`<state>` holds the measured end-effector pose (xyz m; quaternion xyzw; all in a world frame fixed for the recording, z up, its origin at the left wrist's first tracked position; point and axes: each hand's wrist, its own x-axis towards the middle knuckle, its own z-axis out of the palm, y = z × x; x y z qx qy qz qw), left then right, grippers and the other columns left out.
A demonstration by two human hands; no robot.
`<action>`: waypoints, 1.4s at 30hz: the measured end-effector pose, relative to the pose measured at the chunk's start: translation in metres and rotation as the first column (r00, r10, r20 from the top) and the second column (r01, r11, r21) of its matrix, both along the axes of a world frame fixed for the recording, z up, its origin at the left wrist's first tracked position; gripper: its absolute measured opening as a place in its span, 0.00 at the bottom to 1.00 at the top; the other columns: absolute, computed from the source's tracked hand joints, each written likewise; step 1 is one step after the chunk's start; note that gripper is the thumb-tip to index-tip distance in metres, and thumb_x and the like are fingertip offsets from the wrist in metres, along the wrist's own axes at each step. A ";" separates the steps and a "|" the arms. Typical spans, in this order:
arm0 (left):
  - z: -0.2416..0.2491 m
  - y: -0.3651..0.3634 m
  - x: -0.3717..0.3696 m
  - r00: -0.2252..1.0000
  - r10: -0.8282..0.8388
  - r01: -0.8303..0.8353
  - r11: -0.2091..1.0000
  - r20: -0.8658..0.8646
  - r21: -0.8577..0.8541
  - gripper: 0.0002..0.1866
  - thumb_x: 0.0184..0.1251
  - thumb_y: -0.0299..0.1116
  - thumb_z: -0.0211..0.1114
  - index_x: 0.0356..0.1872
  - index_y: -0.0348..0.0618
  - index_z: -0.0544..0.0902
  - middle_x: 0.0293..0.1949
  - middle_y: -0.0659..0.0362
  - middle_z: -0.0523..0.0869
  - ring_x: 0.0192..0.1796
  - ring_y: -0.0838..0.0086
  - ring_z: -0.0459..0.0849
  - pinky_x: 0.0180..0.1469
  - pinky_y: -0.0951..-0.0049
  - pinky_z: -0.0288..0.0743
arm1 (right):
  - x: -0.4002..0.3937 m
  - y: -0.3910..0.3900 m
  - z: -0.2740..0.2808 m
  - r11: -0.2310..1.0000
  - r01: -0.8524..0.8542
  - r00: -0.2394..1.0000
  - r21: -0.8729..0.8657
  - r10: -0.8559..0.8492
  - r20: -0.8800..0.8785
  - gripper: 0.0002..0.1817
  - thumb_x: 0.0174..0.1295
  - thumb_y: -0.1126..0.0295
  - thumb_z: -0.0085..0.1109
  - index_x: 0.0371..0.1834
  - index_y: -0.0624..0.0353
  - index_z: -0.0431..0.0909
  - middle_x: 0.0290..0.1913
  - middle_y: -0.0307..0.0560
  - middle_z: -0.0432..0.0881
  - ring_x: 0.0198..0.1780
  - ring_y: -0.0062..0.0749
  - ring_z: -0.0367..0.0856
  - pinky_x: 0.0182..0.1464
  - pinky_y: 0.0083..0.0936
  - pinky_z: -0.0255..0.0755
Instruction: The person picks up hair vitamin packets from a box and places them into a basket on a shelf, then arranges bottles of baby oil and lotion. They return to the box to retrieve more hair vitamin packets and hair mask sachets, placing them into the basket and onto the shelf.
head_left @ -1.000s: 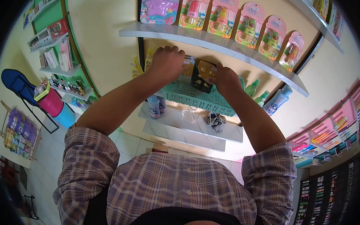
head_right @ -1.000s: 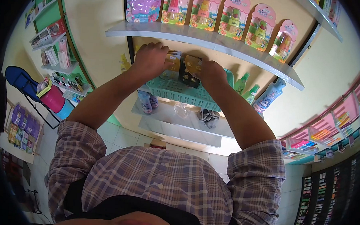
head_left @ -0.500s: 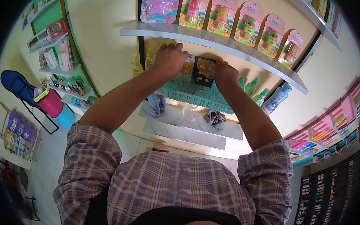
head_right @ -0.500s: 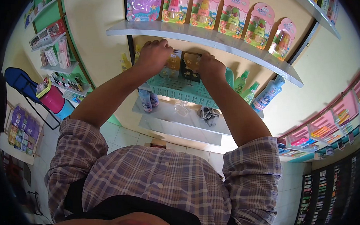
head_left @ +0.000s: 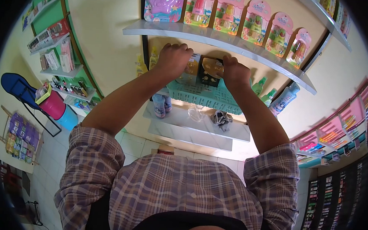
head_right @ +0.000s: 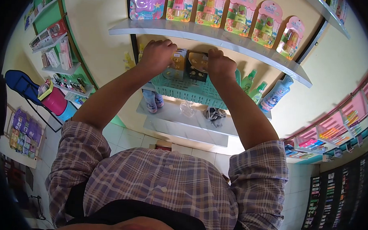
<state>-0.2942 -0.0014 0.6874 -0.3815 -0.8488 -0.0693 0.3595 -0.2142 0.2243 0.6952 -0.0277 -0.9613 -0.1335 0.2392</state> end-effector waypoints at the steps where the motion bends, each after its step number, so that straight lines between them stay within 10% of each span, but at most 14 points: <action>1: 0.000 0.000 0.000 1.000 0.005 -0.005 1.000 -0.002 0.000 0.22 0.40 0.40 0.81 0.37 0.46 0.84 0.37 0.58 0.84 0.43 0.61 0.87 0.52 0.57 0.77 | -0.001 0.002 -0.001 0.999 -0.008 1.000 0.035 0.008 -0.004 0.32 0.56 0.43 0.69 0.54 0.52 0.70 0.44 0.49 0.83 0.41 0.44 0.89 0.38 0.37 0.83; 9: 0.009 -0.020 0.036 0.994 -0.048 0.030 0.982 0.093 0.185 0.20 0.48 0.41 0.81 0.38 0.43 0.84 0.37 0.56 0.85 0.38 0.60 0.86 0.43 0.60 0.79 | 0.024 0.003 0.009 0.996 0.070 0.997 -0.056 -0.071 -0.019 0.27 0.59 0.43 0.68 0.48 0.53 0.75 0.43 0.47 0.83 0.43 0.42 0.88 0.36 0.37 0.82; 13: -0.017 -0.065 0.098 0.923 -0.382 0.296 0.778 0.044 0.554 0.11 0.56 0.33 0.77 0.33 0.42 0.82 0.28 0.57 0.82 0.27 0.66 0.79 0.32 0.69 0.73 | 0.111 -0.011 0.018 0.958 -0.147 0.989 -0.245 0.134 -0.070 0.22 0.60 0.47 0.68 0.33 0.56 0.78 0.30 0.48 0.82 0.32 0.45 0.84 0.31 0.37 0.76; 17: -0.096 -0.110 0.132 0.879 -0.453 0.306 0.773 0.147 0.555 0.14 0.56 0.28 0.75 0.25 0.43 0.75 0.21 0.58 0.73 0.22 0.69 0.71 0.25 0.69 0.64 | 0.203 0.000 -0.039 0.514 -0.528 0.837 -0.676 0.448 -0.314 0.16 0.54 0.73 0.73 0.21 0.58 0.71 0.21 0.42 0.71 0.20 0.30 0.67 0.24 0.25 0.59; 21: -0.159 -0.136 0.158 0.821 -0.371 0.086 0.832 0.435 0.548 0.17 0.58 0.30 0.75 0.23 0.43 0.72 0.19 0.58 0.70 0.21 0.70 0.69 0.24 0.69 0.63 | 0.246 -0.008 -0.155 0.047 -0.255 0.966 -0.966 -0.031 -0.256 0.14 0.68 0.72 0.64 0.25 0.60 0.72 0.23 0.32 0.70 0.27 0.14 0.64 0.30 0.18 0.59; 26: -0.221 -0.137 0.151 0.672 -0.407 0.086 0.872 0.618 0.481 0.20 0.61 0.34 0.73 0.21 0.44 0.68 0.19 0.59 0.68 0.20 0.68 0.67 0.24 0.67 0.62 | 0.249 0.001 -0.252 -0.358 0.208 0.972 -0.910 -0.031 0.234 0.18 0.75 0.56 0.55 0.33 0.59 0.78 0.22 0.33 0.71 0.22 0.15 0.68 0.26 0.17 0.62; 30: -0.341 -0.164 0.139 0.531 -0.105 -0.071 0.983 0.841 0.168 0.19 0.60 0.41 0.72 0.28 0.41 0.72 0.26 0.50 0.75 0.29 0.54 0.77 0.35 0.56 0.73 | 0.280 0.027 -0.391 0.162 0.462 0.857 -0.872 -0.335 0.392 0.29 0.71 0.45 0.54 0.32 0.64 0.81 0.29 0.57 0.83 0.29 0.47 0.81 0.37 0.40 0.75; 35: -0.493 -0.271 0.165 0.116 0.499 0.027 0.863 0.859 -0.505 0.24 0.61 0.52 0.68 0.28 0.35 0.81 0.30 0.42 0.83 0.36 0.49 0.83 0.42 0.51 0.77 | 0.427 0.037 -0.495 0.364 0.861 0.466 -0.354 -0.288 0.837 0.37 0.74 0.40 0.40 0.43 0.67 0.85 0.46 0.68 0.85 0.50 0.61 0.84 0.57 0.51 0.75; 37: -0.521 -0.317 0.176 0.025 0.630 0.161 0.764 0.776 -0.625 0.26 0.61 0.54 0.67 0.27 0.35 0.82 0.30 0.41 0.83 0.36 0.49 0.84 0.43 0.51 0.77 | 0.545 0.054 -0.618 0.364 0.904 0.298 -0.223 -0.166 0.940 0.45 0.75 0.36 0.30 0.46 0.73 0.84 0.50 0.74 0.82 0.56 0.65 0.81 0.63 0.52 0.72; 39: -0.539 -0.356 0.177 -0.022 0.723 0.274 0.668 0.690 -0.692 0.27 0.62 0.55 0.66 0.26 0.34 0.83 0.30 0.40 0.84 0.36 0.48 0.84 0.43 0.51 0.77 | 0.577 0.003 -0.544 0.049 0.981 0.196 -0.190 -0.256 0.946 0.45 0.73 0.34 0.34 0.47 0.73 0.84 0.54 0.74 0.81 0.61 0.66 0.78 0.66 0.51 0.69; 42: -0.557 -0.385 0.161 -0.005 0.777 0.367 0.587 0.630 -0.722 0.29 0.62 0.57 0.65 0.26 0.32 0.84 0.30 0.39 0.85 0.37 0.47 0.85 0.44 0.51 0.77 | 0.629 -0.039 -0.555 -0.060 0.990 0.111 -0.130 -0.254 0.961 0.43 0.70 0.34 0.43 0.48 0.74 0.83 0.54 0.75 0.81 0.60 0.68 0.78 0.64 0.50 0.70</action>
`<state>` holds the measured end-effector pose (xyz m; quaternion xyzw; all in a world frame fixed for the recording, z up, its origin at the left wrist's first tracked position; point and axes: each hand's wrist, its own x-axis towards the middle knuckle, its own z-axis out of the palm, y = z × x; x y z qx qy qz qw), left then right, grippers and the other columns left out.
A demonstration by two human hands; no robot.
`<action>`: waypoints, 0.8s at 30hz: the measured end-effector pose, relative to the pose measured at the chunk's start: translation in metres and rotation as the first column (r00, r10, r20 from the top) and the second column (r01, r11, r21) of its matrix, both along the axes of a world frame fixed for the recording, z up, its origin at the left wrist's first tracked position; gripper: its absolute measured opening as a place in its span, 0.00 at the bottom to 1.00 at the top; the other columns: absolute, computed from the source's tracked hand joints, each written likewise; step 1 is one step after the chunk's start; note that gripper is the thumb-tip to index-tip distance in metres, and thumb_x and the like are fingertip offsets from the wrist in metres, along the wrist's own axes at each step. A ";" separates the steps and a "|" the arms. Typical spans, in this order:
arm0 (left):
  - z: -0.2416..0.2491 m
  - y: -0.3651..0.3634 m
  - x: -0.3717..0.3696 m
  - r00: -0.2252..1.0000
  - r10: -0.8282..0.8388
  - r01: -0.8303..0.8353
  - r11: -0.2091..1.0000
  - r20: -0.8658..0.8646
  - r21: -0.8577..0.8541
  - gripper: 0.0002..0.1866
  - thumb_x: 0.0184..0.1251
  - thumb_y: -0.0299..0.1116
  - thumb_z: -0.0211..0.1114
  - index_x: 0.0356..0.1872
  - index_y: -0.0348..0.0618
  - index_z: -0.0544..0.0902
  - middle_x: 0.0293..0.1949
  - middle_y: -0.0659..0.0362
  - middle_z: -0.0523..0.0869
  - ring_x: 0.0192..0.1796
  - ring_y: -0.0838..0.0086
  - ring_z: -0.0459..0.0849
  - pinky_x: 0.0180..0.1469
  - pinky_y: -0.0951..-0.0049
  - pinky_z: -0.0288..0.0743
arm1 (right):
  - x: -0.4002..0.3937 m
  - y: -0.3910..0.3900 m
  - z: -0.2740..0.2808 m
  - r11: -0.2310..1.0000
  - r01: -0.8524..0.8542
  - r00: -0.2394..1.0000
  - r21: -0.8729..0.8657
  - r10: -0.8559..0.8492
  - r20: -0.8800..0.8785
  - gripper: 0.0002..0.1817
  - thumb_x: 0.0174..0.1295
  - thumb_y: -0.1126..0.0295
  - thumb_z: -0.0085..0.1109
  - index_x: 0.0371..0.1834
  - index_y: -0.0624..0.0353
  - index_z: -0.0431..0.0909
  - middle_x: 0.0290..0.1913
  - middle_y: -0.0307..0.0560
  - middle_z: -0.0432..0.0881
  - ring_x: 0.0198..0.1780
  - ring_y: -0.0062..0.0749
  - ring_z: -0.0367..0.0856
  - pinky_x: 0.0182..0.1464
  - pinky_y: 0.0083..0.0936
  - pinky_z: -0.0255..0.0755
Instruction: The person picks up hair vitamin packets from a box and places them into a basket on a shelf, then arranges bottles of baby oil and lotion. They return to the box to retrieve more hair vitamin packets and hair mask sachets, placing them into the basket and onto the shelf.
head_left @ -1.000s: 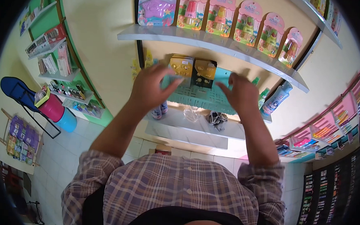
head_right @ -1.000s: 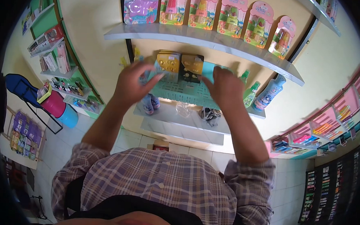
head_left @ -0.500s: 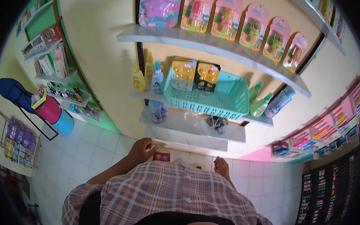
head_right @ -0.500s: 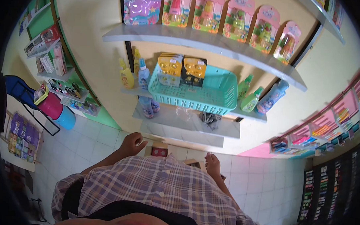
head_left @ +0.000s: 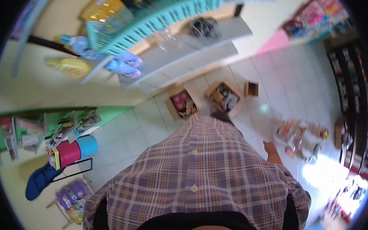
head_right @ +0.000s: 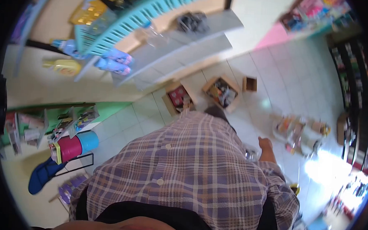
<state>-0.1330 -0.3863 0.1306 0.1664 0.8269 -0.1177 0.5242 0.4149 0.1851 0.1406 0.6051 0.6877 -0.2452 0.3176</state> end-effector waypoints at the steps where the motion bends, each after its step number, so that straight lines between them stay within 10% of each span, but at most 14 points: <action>1: -0.006 -0.004 -0.005 0.999 -0.031 0.031 1.000 0.009 -0.003 0.30 0.63 0.57 0.64 0.25 0.32 0.85 0.30 0.38 0.85 0.37 0.47 0.85 0.44 0.51 0.77 | 0.005 -0.017 -0.003 0.996 0.047 0.999 -0.070 -0.048 -0.023 0.43 0.69 0.34 0.45 0.48 0.74 0.83 0.53 0.74 0.82 0.59 0.65 0.79 0.63 0.48 0.71; 6: -0.040 0.039 -0.045 0.978 -0.206 0.209 0.945 -0.036 0.251 0.34 0.63 0.59 0.63 0.20 0.30 0.85 0.26 0.38 0.85 0.34 0.45 0.86 0.44 0.50 0.78 | -0.027 -0.075 -0.025 0.915 0.339 0.922 -0.220 -0.369 -0.114 0.46 0.65 0.31 0.50 0.51 0.74 0.82 0.55 0.71 0.83 0.60 0.56 0.81 0.61 0.42 0.72; 9: 0.013 0.124 -0.043 0.978 -0.189 0.206 0.924 -0.084 0.322 0.23 0.62 0.52 0.70 0.41 0.38 0.85 0.41 0.44 0.89 0.46 0.51 0.87 0.50 0.57 0.80 | -0.103 -0.073 0.028 0.892 0.348 0.929 -0.289 -0.369 -0.018 0.46 0.65 0.30 0.47 0.63 0.68 0.77 0.67 0.69 0.74 0.72 0.60 0.69 0.72 0.42 0.62; 24: 0.000 0.187 0.022 0.979 -0.191 0.153 0.917 0.070 0.369 0.22 0.60 0.52 0.71 0.42 0.43 0.85 0.43 0.45 0.89 0.49 0.52 0.87 0.54 0.59 0.79 | -0.216 -0.097 0.025 0.957 0.017 0.999 -0.289 -0.002 0.052 0.36 0.65 0.37 0.56 0.59 0.58 0.82 0.65 0.55 0.80 0.68 0.49 0.76 0.65 0.42 0.73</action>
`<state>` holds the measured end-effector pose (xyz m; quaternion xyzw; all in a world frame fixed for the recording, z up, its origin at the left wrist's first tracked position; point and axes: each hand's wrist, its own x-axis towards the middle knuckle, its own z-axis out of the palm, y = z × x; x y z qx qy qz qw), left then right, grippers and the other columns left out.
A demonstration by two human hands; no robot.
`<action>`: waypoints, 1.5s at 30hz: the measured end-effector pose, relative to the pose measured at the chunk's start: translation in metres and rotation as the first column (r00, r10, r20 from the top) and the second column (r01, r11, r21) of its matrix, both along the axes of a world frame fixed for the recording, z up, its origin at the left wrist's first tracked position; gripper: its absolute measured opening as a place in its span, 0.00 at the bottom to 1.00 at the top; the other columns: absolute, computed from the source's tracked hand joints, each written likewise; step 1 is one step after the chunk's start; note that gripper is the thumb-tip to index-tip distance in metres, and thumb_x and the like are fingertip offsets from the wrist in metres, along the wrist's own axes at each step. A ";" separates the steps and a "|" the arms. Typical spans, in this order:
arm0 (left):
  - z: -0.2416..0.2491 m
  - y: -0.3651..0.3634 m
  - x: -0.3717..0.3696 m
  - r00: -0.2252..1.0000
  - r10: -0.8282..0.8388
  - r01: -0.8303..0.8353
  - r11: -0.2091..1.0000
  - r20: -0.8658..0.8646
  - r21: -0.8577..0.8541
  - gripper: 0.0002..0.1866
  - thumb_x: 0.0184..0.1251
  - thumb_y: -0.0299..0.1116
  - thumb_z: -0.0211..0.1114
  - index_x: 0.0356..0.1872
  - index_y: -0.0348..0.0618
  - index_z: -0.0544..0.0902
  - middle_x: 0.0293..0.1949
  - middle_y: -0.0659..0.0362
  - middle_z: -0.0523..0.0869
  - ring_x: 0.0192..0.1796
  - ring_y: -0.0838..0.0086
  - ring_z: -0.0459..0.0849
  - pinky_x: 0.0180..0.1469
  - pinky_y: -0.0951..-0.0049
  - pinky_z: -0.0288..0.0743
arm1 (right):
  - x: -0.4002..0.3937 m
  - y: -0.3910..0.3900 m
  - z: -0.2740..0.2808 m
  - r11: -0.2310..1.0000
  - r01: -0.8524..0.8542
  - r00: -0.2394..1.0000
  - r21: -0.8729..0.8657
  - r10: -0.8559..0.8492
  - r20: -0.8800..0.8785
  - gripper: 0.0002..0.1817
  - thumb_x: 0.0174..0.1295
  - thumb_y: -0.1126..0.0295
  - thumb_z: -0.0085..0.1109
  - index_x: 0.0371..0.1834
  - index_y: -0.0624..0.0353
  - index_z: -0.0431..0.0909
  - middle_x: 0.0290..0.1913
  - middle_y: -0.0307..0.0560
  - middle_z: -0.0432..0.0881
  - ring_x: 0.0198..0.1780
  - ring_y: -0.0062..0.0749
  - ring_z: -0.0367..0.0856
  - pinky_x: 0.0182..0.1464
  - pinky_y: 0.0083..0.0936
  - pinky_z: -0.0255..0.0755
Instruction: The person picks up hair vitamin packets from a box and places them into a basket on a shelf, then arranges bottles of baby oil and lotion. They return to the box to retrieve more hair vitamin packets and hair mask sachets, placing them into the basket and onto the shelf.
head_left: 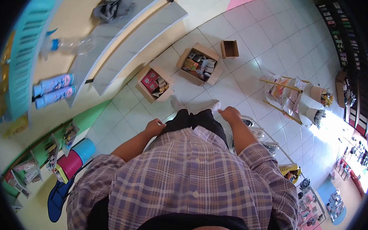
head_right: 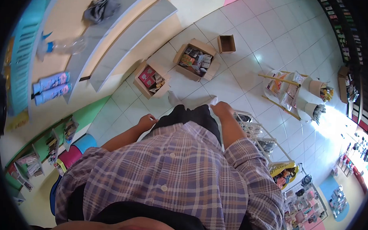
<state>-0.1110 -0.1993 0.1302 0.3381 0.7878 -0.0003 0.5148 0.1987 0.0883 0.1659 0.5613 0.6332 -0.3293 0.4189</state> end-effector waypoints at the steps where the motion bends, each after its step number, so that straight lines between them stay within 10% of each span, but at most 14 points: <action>1: -0.006 0.009 0.006 0.999 0.024 -0.025 1.000 0.033 0.010 0.21 0.60 0.51 0.72 0.42 0.42 0.85 0.43 0.46 0.89 0.49 0.53 0.87 0.53 0.59 0.79 | -0.012 -0.001 0.000 1.000 0.010 1.000 0.006 -0.010 -0.003 0.36 0.65 0.37 0.56 0.59 0.58 0.82 0.65 0.55 0.80 0.68 0.49 0.76 0.65 0.42 0.73; 8: -0.111 0.118 0.044 0.997 -0.075 0.082 0.957 -0.037 0.277 0.17 0.61 0.45 0.71 0.42 0.43 0.82 0.39 0.48 0.88 0.45 0.51 0.87 0.49 0.55 0.79 | -0.038 0.030 -0.096 0.999 -0.018 0.991 0.029 0.021 -0.131 0.38 0.64 0.36 0.56 0.56 0.65 0.83 0.59 0.61 0.83 0.64 0.51 0.80 0.64 0.43 0.74; 11: -0.190 0.178 0.040 0.983 -0.120 0.159 0.936 -0.139 0.313 0.18 0.62 0.45 0.70 0.44 0.44 0.82 0.39 0.48 0.88 0.46 0.51 0.86 0.49 0.54 0.79 | -0.039 0.044 -0.195 0.944 0.329 0.925 0.025 -0.317 -0.209 0.39 0.63 0.35 0.56 0.52 0.66 0.84 0.57 0.65 0.83 0.61 0.57 0.80 0.64 0.43 0.72; 14: -0.252 0.235 0.028 0.992 -0.016 0.050 0.958 -0.122 0.282 0.18 0.62 0.46 0.69 0.45 0.45 0.82 0.40 0.48 0.88 0.46 0.50 0.86 0.49 0.54 0.79 | -0.071 0.055 -0.268 0.958 0.234 0.926 0.165 -0.168 -0.338 0.31 0.66 0.40 0.55 0.48 0.60 0.86 0.54 0.59 0.85 0.58 0.53 0.83 0.59 0.44 0.75; 16: -0.288 0.274 0.026 0.981 0.014 0.041 0.959 -0.192 0.279 0.16 0.63 0.46 0.68 0.44 0.47 0.83 0.41 0.48 0.88 0.46 0.50 0.86 0.50 0.54 0.79 | -0.094 0.082 -0.263 0.871 0.446 0.836 0.207 -0.323 -0.443 0.25 0.66 0.43 0.56 0.44 0.56 0.83 0.48 0.54 0.86 0.52 0.50 0.84 0.53 0.45 0.75; 20: -0.349 0.319 0.018 1.000 0.003 0.010 0.885 -0.028 0.466 0.16 0.65 0.47 0.66 0.45 0.47 0.86 0.43 0.50 0.89 0.47 0.52 0.87 0.50 0.54 0.79 | -0.111 0.132 -0.307 0.633 0.621 0.645 0.463 -0.077 -0.760 0.17 0.66 0.51 0.59 0.42 0.54 0.78 0.43 0.49 0.83 0.48 0.47 0.82 0.47 0.44 0.73; 24: -0.382 0.348 0.025 0.997 -0.014 0.058 0.725 -0.070 0.686 0.15 0.68 0.47 0.65 0.45 0.48 0.88 0.39 0.53 0.90 0.43 0.54 0.88 0.47 0.56 0.79 | -0.118 0.179 -0.367 0.666 0.478 0.622 0.572 0.202 -0.756 0.15 0.66 0.53 0.61 0.48 0.48 0.82 0.49 0.43 0.84 0.52 0.44 0.82 0.50 0.42 0.73; 29: -0.403 0.342 0.022 0.948 0.066 -0.131 0.972 0.312 0.193 0.16 0.67 0.46 0.70 0.39 0.43 0.91 0.32 0.58 0.91 0.38 0.71 0.87 0.43 0.73 0.77 | -0.117 0.186 -0.381 0.776 -0.031 0.753 0.630 0.433 -0.496 0.15 0.66 0.49 0.61 0.52 0.35 0.85 0.50 0.36 0.86 0.55 0.39 0.82 0.56 0.49 0.68; 34: -0.418 0.329 0.015 0.924 -0.159 0.047 0.950 0.349 0.310 0.16 0.66 0.46 0.71 0.42 0.44 0.92 0.32 0.60 0.91 0.36 0.76 0.87 0.42 0.74 0.76 | -0.104 0.180 -0.365 0.794 -0.304 0.839 0.527 0.485 -0.247 0.14 0.66 0.45 0.59 0.46 0.32 0.88 0.47 0.33 0.88 0.55 0.35 0.83 0.56 0.51 0.65; 39: -0.420 0.340 0.018 0.925 -0.249 0.152 0.935 0.288 0.320 0.16 0.66 0.44 0.71 0.46 0.44 0.91 0.35 0.60 0.92 0.36 0.75 0.87 0.42 0.75 0.77 | -0.108 0.178 -0.373 0.800 -0.401 0.837 0.446 0.518 -0.177 0.17 0.65 0.45 0.60 0.51 0.36 0.86 0.48 0.35 0.88 0.56 0.36 0.84 0.62 0.56 0.62; 41: -0.412 0.349 0.021 0.873 0.015 0.010 0.999 0.488 -0.049 0.16 0.66 0.42 0.70 0.50 0.45 0.89 0.36 0.60 0.92 0.36 0.78 0.87 0.43 0.73 0.78 | -0.114 0.174 -0.382 0.784 -0.509 0.815 0.354 0.572 -0.096 0.17 0.65 0.50 0.60 0.50 0.42 0.86 0.49 0.39 0.89 0.53 0.39 0.86 0.60 0.53 0.67; 45: -0.412 0.336 0.035 0.872 -0.074 0.118 0.991 0.484 -0.061 0.15 0.66 0.38 0.68 0.51 0.46 0.87 0.39 0.59 0.92 0.39 0.75 0.88 0.43 0.69 0.79 | -0.116 0.159 -0.416 0.822 -0.436 0.851 0.366 0.509 -0.130 0.15 0.63 0.58 0.60 0.50 0.46 0.86 0.47 0.45 0.89 0.50 0.42 0.87 0.59 0.52 0.72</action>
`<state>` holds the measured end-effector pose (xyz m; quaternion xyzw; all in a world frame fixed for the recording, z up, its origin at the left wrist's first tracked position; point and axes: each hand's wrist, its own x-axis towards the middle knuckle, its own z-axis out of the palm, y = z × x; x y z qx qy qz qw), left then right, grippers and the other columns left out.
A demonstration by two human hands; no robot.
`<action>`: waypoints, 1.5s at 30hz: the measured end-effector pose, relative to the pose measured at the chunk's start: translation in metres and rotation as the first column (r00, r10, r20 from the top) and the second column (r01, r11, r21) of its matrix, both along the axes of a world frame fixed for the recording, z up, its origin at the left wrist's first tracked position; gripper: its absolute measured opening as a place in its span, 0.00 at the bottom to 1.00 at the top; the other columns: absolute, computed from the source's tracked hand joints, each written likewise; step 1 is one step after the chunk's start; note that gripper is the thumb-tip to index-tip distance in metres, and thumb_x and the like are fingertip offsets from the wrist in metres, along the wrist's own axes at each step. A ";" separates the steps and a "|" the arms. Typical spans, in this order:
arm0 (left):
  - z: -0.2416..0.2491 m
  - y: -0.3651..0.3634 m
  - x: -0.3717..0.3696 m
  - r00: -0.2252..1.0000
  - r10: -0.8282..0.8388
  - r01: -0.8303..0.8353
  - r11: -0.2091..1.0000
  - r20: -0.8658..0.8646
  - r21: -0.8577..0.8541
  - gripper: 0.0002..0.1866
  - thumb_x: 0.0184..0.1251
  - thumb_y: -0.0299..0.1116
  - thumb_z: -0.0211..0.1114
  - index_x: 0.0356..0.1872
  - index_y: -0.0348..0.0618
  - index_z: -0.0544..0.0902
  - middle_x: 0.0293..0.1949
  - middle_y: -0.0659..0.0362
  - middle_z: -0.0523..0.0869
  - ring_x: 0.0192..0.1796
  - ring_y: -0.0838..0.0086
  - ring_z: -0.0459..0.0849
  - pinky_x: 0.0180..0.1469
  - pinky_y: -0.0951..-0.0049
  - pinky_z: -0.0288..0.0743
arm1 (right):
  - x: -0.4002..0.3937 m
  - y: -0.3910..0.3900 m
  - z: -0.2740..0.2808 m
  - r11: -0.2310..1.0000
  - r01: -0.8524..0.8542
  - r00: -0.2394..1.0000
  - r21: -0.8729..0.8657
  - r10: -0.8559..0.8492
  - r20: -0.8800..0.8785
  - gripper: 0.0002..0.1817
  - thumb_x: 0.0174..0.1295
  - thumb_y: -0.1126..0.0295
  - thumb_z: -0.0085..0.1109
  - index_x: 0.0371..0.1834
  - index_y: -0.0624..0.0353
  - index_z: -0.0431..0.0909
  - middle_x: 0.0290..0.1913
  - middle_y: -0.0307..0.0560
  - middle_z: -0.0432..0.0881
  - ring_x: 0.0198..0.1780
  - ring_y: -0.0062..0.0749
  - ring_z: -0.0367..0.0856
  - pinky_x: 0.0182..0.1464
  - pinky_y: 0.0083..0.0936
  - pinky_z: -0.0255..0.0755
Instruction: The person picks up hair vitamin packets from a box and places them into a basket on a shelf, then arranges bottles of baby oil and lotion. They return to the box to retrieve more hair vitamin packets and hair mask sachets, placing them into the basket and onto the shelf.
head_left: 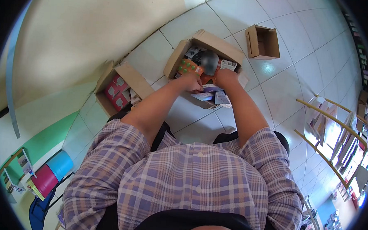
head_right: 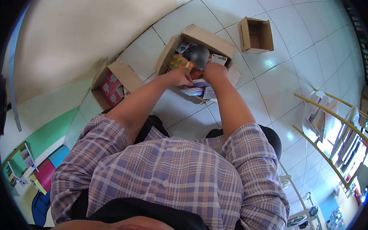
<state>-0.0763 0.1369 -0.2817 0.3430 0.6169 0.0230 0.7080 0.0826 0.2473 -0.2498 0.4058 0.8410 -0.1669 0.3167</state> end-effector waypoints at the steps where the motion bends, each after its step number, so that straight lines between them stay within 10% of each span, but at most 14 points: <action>1: -0.004 -0.011 0.007 0.952 -0.041 0.147 0.930 -0.304 0.337 0.15 0.66 0.37 0.67 0.52 0.47 0.86 0.44 0.59 0.90 0.46 0.71 0.87 0.46 0.66 0.78 | -0.002 -0.002 0.000 0.997 0.029 0.999 -0.072 -0.027 0.021 0.16 0.62 0.62 0.61 0.52 0.47 0.85 0.52 0.48 0.86 0.55 0.44 0.85 0.60 0.51 0.74; 5: 0.004 -0.011 0.006 0.594 0.261 0.589 0.504 -0.761 0.632 0.23 0.66 0.35 0.61 0.64 0.51 0.78 0.57 0.58 0.82 0.64 0.60 0.76 0.57 0.55 0.73 | 0.000 -0.007 -0.028 0.994 -0.014 0.963 -0.108 -0.016 -0.267 0.30 0.58 0.69 0.66 0.66 0.47 0.74 0.71 0.59 0.68 0.69 0.54 0.72 0.67 0.51 0.71; 9: -0.008 -0.028 -0.013 0.451 0.225 0.728 0.466 -0.864 0.502 0.31 0.69 0.36 0.59 0.74 0.53 0.67 0.59 0.59 0.77 0.66 0.60 0.71 0.61 0.50 0.67 | -0.012 -0.021 -0.012 0.986 0.118 0.958 -0.113 -0.143 -0.247 0.41 0.55 0.66 0.70 0.74 0.42 0.61 0.77 0.63 0.53 0.75 0.63 0.61 0.69 0.51 0.68; 14: -0.001 -0.014 -0.012 0.383 -0.217 0.735 0.661 -0.898 0.154 0.41 0.66 0.39 0.63 0.80 0.53 0.56 0.60 0.59 0.80 0.66 0.60 0.74 0.65 0.51 0.66 | -0.011 -0.027 -0.031 0.982 0.190 0.936 -0.013 -0.186 -0.298 0.53 0.48 0.56 0.79 0.76 0.35 0.54 0.78 0.66 0.51 0.75 0.67 0.59 0.71 0.56 0.64; 21: 0.060 0.026 -0.007 0.455 -0.615 0.772 0.633 -0.644 -0.059 0.36 0.55 0.55 0.72 0.63 0.47 0.81 0.57 0.53 0.86 0.61 0.58 0.83 0.58 0.55 0.78 | -0.012 -0.012 0.007 0.944 0.206 0.975 0.259 -0.174 -0.142 0.30 0.57 0.63 0.66 0.64 0.50 0.70 0.64 0.50 0.70 0.67 0.52 0.68 0.63 0.54 0.66; 23: 0.064 0.037 -0.004 0.680 -0.467 0.525 0.848 -0.565 -0.070 0.21 0.60 0.53 0.71 0.45 0.50 0.91 0.54 0.52 0.87 0.62 0.56 0.81 0.59 0.58 0.75 | -0.007 -0.014 0.005 0.910 0.193 0.980 0.367 -0.163 -0.113 0.23 0.59 0.63 0.63 0.58 0.52 0.73 0.57 0.46 0.73 0.64 0.47 0.69 0.60 0.53 0.65; 27: 0.055 0.033 -0.004 0.692 -0.397 0.475 0.879 -0.604 -0.033 0.25 0.61 0.49 0.70 0.56 0.49 0.86 0.59 0.50 0.83 0.65 0.51 0.78 0.58 0.61 0.77 | -0.008 -0.016 -0.001 0.903 0.187 0.982 0.386 -0.173 -0.071 0.23 0.60 0.60 0.62 0.59 0.51 0.74 0.57 0.46 0.73 0.66 0.46 0.68 0.61 0.53 0.65; 30: 0.001 0.023 -0.004 0.649 -0.044 0.467 0.811 -0.759 0.352 0.33 0.60 0.44 0.71 0.68 0.49 0.75 0.68 0.49 0.74 0.70 0.49 0.71 0.60 0.59 0.77 | 0.001 -0.013 -0.001 0.950 0.136 0.986 0.282 -0.104 -0.127 0.23 0.61 0.61 0.61 0.60 0.51 0.75 0.59 0.47 0.74 0.66 0.44 0.68 0.62 0.55 0.64; 32: -0.017 0.017 -0.006 0.629 0.204 0.572 0.533 -0.750 0.624 0.48 0.52 0.40 0.76 0.75 0.53 0.62 0.73 0.48 0.65 0.73 0.49 0.65 0.62 0.55 0.75 | 0.009 -0.012 -0.010 0.969 0.036 0.964 0.243 0.031 -0.265 0.25 0.61 0.61 0.61 0.64 0.50 0.75 0.64 0.45 0.75 0.69 0.43 0.67 0.65 0.58 0.61; 45: 0.005 0.014 0.002 0.628 0.030 0.601 0.616 -0.778 0.509 0.56 0.44 0.46 0.80 0.78 0.57 0.57 0.66 0.52 0.68 0.70 0.54 0.67 0.63 0.41 0.65 | 0.003 -0.008 -0.010 0.970 0.203 0.924 -0.133 -0.235 -0.303 0.27 0.59 0.65 0.62 0.65 0.51 0.73 0.62 0.51 0.80 0.69 0.43 0.73 0.68 0.58 0.61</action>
